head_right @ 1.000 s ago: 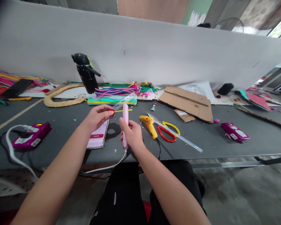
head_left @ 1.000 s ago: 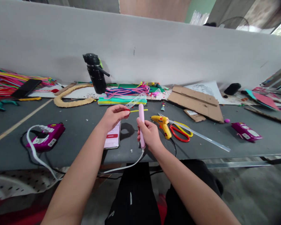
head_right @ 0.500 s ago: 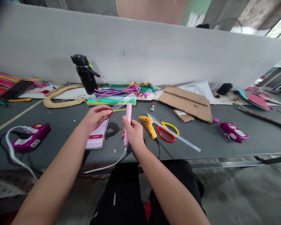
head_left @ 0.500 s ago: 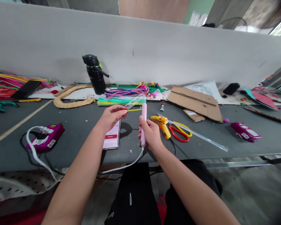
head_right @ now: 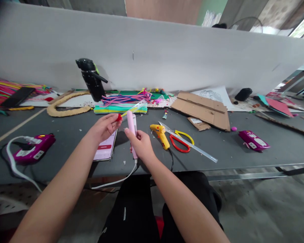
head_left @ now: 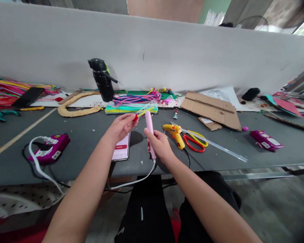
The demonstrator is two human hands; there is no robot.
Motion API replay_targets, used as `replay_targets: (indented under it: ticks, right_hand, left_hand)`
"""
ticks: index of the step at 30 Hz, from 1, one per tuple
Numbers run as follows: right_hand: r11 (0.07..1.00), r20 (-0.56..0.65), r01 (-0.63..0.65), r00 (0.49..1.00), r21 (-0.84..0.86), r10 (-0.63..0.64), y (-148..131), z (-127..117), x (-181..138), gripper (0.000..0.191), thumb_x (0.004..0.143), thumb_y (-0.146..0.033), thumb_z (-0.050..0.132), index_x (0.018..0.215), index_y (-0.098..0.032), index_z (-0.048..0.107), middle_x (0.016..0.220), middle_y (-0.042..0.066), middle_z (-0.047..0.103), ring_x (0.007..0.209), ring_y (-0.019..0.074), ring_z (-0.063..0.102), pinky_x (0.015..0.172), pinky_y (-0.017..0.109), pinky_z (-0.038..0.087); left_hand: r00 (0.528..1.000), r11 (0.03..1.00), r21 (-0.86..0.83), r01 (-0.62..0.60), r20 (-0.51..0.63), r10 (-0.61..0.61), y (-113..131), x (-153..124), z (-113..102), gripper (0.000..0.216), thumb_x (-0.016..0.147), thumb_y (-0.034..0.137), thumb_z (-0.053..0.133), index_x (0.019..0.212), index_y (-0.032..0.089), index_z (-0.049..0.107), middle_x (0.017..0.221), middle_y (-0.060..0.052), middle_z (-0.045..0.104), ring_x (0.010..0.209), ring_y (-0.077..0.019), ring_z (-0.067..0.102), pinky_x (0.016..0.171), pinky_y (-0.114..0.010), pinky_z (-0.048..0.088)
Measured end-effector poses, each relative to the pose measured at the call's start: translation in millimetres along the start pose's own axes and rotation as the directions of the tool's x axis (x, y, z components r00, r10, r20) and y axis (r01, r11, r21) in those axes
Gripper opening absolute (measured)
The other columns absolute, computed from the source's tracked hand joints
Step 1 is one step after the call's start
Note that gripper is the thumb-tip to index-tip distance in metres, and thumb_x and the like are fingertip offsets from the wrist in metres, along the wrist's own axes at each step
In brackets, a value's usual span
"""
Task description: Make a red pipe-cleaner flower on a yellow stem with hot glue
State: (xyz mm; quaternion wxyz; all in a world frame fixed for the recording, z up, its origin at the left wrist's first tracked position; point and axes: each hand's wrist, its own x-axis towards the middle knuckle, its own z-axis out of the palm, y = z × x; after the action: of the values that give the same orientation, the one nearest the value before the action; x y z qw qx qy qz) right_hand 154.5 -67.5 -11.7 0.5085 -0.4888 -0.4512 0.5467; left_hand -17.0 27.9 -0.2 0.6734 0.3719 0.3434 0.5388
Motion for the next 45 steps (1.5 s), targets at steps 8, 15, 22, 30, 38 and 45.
replay_targets:
  ticks: [8, 15, 22, 30, 38, 45]
  right_hand:
    - [0.987, -0.017, 0.106, 0.994, -0.121, -0.109, -1.0, -2.1, 0.5, 0.047, 0.082, -0.063, 0.07, 0.07, -0.02, 0.055, 0.055, -0.005, 0.051, 0.044, 0.0113, 0.053, 0.04, 0.022, 0.041]
    - [0.987, -0.018, 0.09, 0.996, -0.135, -0.093, -1.4, -1.2, -0.1, 0.045, 0.083, -0.06, 0.069, 0.071, -0.019, 0.057, 0.054, -0.004, 0.052, 0.04, 0.0125, 0.054, 0.034, 0.021, 0.039]
    - [0.983, -0.016, 0.107, 0.994, -0.15, -0.11, -0.9, -2.1, -0.8, 0.044, 0.085, -0.059, 0.068, 0.07, -0.019, 0.057, 0.054, -0.004, 0.053, 0.04, 0.012, 0.054, 0.034, 0.021, 0.039]
    - [0.985, -0.025, 0.118, 0.992, -0.128, -0.122, 5.3, -3.2, 2.5, 0.044, 0.084, -0.06, 0.068, 0.07, -0.019, 0.057, 0.054, -0.004, 0.053, 0.039, 0.012, 0.054, 0.034, 0.021, 0.038]
    - [0.983, -0.022, 0.112, 0.993, -0.147, -0.117, 8.8, -4.2, 1.7, 0.049, 0.084, -0.063, 0.068, 0.067, -0.02, 0.055, 0.052, -0.003, 0.053, 0.038, 0.0125, 0.054, 0.034, 0.021, 0.038]
    - [0.994, -0.051, 0.059, 0.997, -0.09, -0.063, 13.7, -5.7, 4.9, 0.05, 0.08, -0.066, 0.069, 0.067, -0.019, 0.058, 0.052, -0.003, 0.056, 0.038, 0.0126, 0.055, 0.032, 0.021, 0.038]
  left_hand:
    - [0.99, 0.992, 0.041, 0.122, 0.068, -0.124, -1.3, -5.1, -0.3, 0.038, 0.06, 0.028, 0.097, 0.087, 0.01, 0.077, 0.075, -0.005, 0.076, 0.064, -0.0114, 0.071, 0.064, -0.019, 0.059]
    - [0.987, 0.985, 0.075, 0.152, 0.043, -0.156, -4.2, -2.6, 1.6, 0.032, 0.065, 0.026, 0.094, 0.087, 0.01, 0.076, 0.081, -0.006, 0.076, 0.066, -0.0126, 0.071, 0.064, -0.022, 0.059]
    - [0.975, 0.985, 0.099, 0.143, 0.156, -0.157, -3.2, -5.2, 2.2, 0.043, 0.061, 0.033, 0.097, 0.092, 0.011, 0.077, 0.083, -0.007, 0.076, 0.071, -0.0166, 0.074, 0.068, -0.025, 0.061]
    - [0.972, 0.98, 0.138, 0.142, 0.166, -0.164, -1.5, -6.9, 3.6, 0.037, 0.063, 0.019, 0.094, 0.095, 0.013, 0.078, 0.085, -0.006, 0.077, 0.074, -0.0155, 0.074, 0.071, -0.026, 0.061]
    - [0.972, 0.979, 0.175, 0.105, 0.189, -0.138, -3.9, -9.9, 4.1, 0.034, 0.066, 0.019, 0.091, 0.098, 0.016, 0.078, 0.09, -0.007, 0.078, 0.082, -0.0172, 0.074, 0.079, -0.029, 0.06]
    - [0.969, 0.97, 0.182, 0.163, 0.157, -0.193, -2.6, -7.1, 6.0, 0.034, 0.077, 0.037, 0.083, 0.098, 0.011, 0.077, 0.09, -0.012, 0.077, 0.077, -0.0186, 0.074, 0.072, -0.029, 0.061]
